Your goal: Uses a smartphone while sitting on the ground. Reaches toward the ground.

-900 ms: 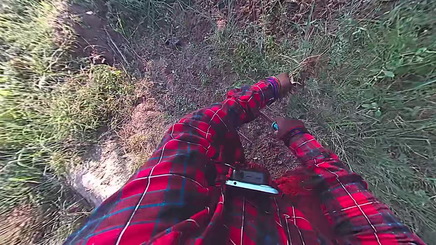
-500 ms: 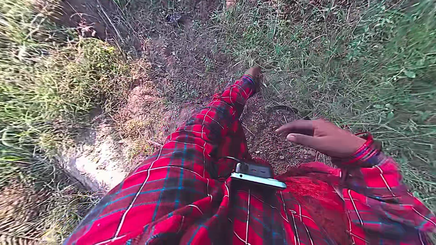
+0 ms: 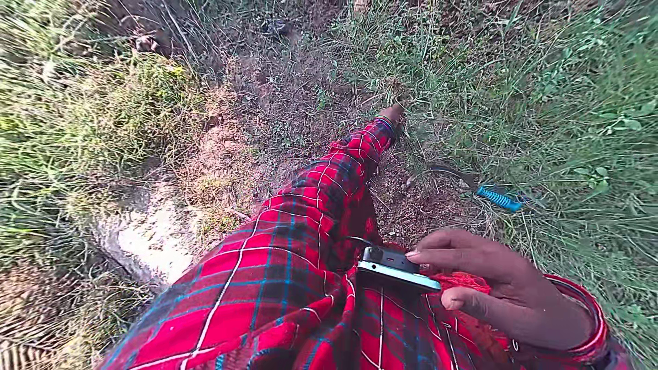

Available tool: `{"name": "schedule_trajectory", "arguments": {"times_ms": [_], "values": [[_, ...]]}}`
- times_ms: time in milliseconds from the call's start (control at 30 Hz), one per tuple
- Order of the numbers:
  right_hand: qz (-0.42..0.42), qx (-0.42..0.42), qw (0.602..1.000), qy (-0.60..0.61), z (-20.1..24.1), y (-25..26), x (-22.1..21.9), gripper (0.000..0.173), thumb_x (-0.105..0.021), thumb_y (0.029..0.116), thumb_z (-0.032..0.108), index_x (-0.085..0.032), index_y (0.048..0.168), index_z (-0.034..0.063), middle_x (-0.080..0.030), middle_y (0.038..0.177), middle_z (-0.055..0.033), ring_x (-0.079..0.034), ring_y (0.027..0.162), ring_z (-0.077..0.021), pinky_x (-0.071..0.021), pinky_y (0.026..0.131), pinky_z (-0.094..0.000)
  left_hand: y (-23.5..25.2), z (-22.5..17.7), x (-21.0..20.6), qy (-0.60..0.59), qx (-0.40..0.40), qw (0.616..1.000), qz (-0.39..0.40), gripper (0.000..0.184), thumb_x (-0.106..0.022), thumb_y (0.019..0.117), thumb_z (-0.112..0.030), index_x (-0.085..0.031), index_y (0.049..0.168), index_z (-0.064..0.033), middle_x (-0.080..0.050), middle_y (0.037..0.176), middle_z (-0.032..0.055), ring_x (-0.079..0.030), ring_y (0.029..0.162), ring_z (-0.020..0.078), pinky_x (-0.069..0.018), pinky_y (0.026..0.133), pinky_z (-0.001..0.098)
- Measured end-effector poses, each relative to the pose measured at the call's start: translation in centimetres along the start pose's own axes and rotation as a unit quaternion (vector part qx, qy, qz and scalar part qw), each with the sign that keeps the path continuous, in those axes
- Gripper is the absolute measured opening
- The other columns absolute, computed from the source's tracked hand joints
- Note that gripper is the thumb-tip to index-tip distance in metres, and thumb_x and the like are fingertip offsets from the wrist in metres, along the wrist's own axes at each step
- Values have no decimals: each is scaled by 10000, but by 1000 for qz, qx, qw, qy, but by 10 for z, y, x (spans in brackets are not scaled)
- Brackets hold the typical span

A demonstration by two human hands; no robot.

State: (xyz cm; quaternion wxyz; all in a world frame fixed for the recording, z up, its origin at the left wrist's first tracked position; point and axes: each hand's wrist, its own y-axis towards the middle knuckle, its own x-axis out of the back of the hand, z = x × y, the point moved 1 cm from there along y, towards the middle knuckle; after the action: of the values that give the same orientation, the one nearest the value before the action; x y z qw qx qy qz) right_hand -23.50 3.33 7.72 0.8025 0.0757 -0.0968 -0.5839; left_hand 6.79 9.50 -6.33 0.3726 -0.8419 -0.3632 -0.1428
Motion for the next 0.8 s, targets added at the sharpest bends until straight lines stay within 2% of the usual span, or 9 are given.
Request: {"name": "schedule_trajectory", "arguments": {"times_ms": [67,167,400,500,700,800], "values": [[-4,-8,1000,5,-1,0,-2,439,-579,1046,435,-719,1241,68,-646,1117,-64,-610,961,-12,-526,790,-134,6,3,-1,26,-13,1000,4,431,-297,1142,-106,-431,1528,31,-468,1538,297,-401,1488,414,-283,1229,535],[-1,-13,1000,9,-1,-2,-3,433,-586,1040,449,-731,1223,84,-630,1092,-49,-592,947,5,-510,771,-116,4,1,-3,2,-1,1000,5,432,-294,1148,-135,-445,1511,46,-466,1541,291,-402,1487,397,-286,1228,521],[3,-1,1000,-4,2,-3,-8,440,-549,1057,444,-744,1218,84,-621,1052,-55,-573,978,-8,-485,829,-125,4,-1,-5,76,-6,997,18,432,-325,1116,-34,-419,1532,32,-467,1538,298,-411,1480,419,-304,1221,538],[2,2,1000,-6,3,-4,-9,433,-551,1058,440,-746,1219,87,-619,1052,-53,-569,992,-10,-481,846,-128,2,-1,-6,32,14,999,11,422,-298,1138,-91,-442,1516,32,-470,1535,292,-412,1479,401,-309,1216,531],[3,12,1000,-20,6,-6,-12,431,-557,1055,437,-745,1210,81,-609,1039,-54,-565,978,-7,-477,844,-123,-2,-4,-5,72,1,997,23,422,-319,1119,-37,-433,1517,43,-468,1529,311,-418,1475,421,-312,1215,549],[0,17,999,-27,7,-6,-13,433,-551,1059,431,-745,1204,73,-606,1026,-57,-564,974,-13,-475,845,-124,-8,-8,-3,64,9,998,22,420,-310,1132,-82,-437,1511,49,-476,1523,310,-431,1466,418,-327,1208,538]]}}
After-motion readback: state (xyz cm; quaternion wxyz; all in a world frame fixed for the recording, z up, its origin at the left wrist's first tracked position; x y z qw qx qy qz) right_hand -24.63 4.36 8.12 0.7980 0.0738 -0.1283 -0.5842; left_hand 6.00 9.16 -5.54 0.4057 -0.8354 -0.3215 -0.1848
